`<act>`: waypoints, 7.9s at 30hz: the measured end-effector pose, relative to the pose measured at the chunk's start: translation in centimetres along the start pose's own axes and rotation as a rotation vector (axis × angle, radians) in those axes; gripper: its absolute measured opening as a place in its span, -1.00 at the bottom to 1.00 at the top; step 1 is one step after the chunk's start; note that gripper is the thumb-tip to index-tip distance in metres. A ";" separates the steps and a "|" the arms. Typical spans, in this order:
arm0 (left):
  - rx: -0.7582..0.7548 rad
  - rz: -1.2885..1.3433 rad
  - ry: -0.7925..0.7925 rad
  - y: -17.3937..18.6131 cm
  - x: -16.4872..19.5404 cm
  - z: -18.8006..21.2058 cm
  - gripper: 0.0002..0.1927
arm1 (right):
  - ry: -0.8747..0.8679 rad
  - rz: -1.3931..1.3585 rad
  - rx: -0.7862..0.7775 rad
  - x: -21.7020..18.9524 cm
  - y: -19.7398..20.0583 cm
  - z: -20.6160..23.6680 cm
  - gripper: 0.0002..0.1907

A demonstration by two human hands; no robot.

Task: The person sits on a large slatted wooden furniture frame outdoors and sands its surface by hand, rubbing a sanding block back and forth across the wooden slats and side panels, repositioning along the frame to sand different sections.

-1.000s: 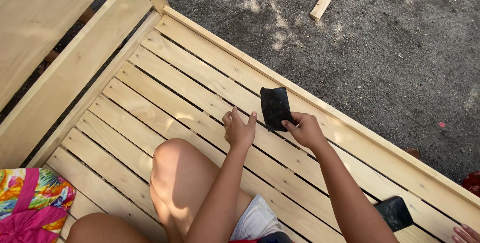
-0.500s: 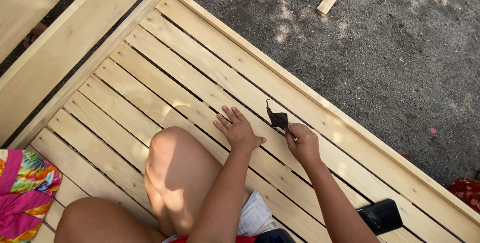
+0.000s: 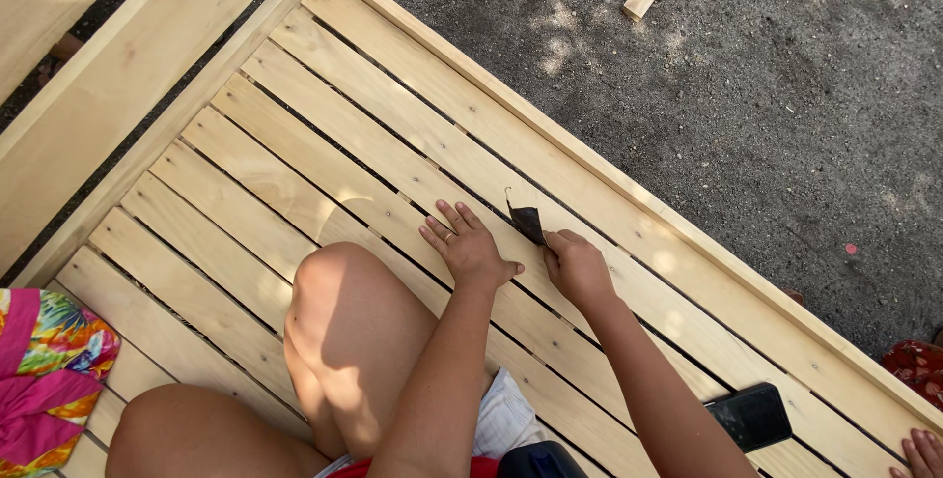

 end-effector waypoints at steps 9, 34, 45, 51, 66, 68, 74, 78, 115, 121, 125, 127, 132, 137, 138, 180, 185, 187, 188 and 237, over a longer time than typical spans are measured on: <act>-0.009 -0.034 -0.004 0.2 0.1 -0.3 0.57 | -0.160 0.095 -0.176 3.2 2.9 2.2 -0.68; 0.100 0.217 0.096 0.1 -3.1 -1.2 0.54 | -0.038 0.037 -0.276 -3.6 -2.6 -7.3 -0.76; 0.039 0.196 0.112 1.4 -3.7 -1.4 0.59 | -0.024 0.041 -0.305 -6.4 -5.0 -10.9 -0.76; 0.071 0.267 0.094 1.2 -4.0 -1.3 0.59 | -0.037 0.018 -0.332 -5.4 -3.9 -10.0 -0.74; -0.056 0.105 0.123 1.4 -3.5 -1.9 0.58 | 0.132 0.106 -0.326 -10.0 -7.2 -12.4 -0.62; -0.041 0.153 0.123 1.6 -3.5 -1.6 0.58 | 0.123 0.127 -0.306 -7.7 -5.2 -9.6 -0.53; -0.005 0.210 0.119 1.6 -3.2 -1.4 0.57 | 0.027 0.211 -0.230 -0.9 0.3 -0.4 -0.49; -0.038 0.133 0.118 1.6 -2.8 -2.1 0.59 | 0.065 0.185 -0.271 -3.9 -3.8 -5.0 -0.48; 0.023 0.194 0.103 1.1 -3.5 -1.7 0.58 | 0.068 0.107 -0.276 -3.8 -2.5 -4.1 -0.49; 0.004 0.125 0.114 1.1 -3.6 -1.9 0.58 | 0.116 0.099 -0.313 -9.3 -7.5 -12.5 -0.55; -0.032 0.125 0.106 1.4 -3.4 -1.9 0.59 | 0.000 0.071 -0.372 -5.5 -3.4 -7.3 -0.47; -0.027 0.154 0.100 1.6 -3.3 -1.8 0.58 | -0.016 0.062 -0.352 -3.2 -0.2 -3.2 -0.45; -0.016 0.134 0.092 1.7 -3.3 -1.6 0.57 | -0.057 0.060 -0.356 -1.7 0.2 -1.8 -0.40; -0.006 0.048 0.080 1.9 -3.5 -1.6 0.57 | 0.027 0.044 -0.327 -7.0 -6.0 -10.1 -0.51; 0.001 0.040 0.080 2.0 -3.6 -1.6 0.57 | 0.051 0.057 -0.319 -7.6 -6.7 -10.7 -0.49; -0.012 -0.113 0.056 1.9 -3.3 -2.6 0.61 | 0.045 0.154 -0.279 -5.4 -2.6 -5.1 -0.54; -0.022 -0.088 0.042 1.3 -3.4 -2.7 0.57 | -0.122 0.126 -0.040 0.5 5.1 2.5 -0.69; -0.021 -0.068 0.050 0.9 -3.5 -2.7 0.52 | -0.178 0.274 0.209 3.9 9.0 5.0 -0.71; 0.004 -0.058 0.055 1.0 -3.5 -2.8 0.49 | -0.185 0.294 0.215 5.4 9.5 6.1 -0.64; 0.116 0.239 0.056 3.3 -7.5 -6.4 0.34 | -0.016 0.183 -0.254 -5.8 -1.1 -13.8 -0.46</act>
Point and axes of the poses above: each hand's wrist, its own z-axis away from the middle knuckle, its own y-axis out of the back of the hand, x = y × z, the point moved 6 cm from there along -z, towards the middle knuckle, and after that the axes turned 7 degrees about -z, right-handed, at the moved point
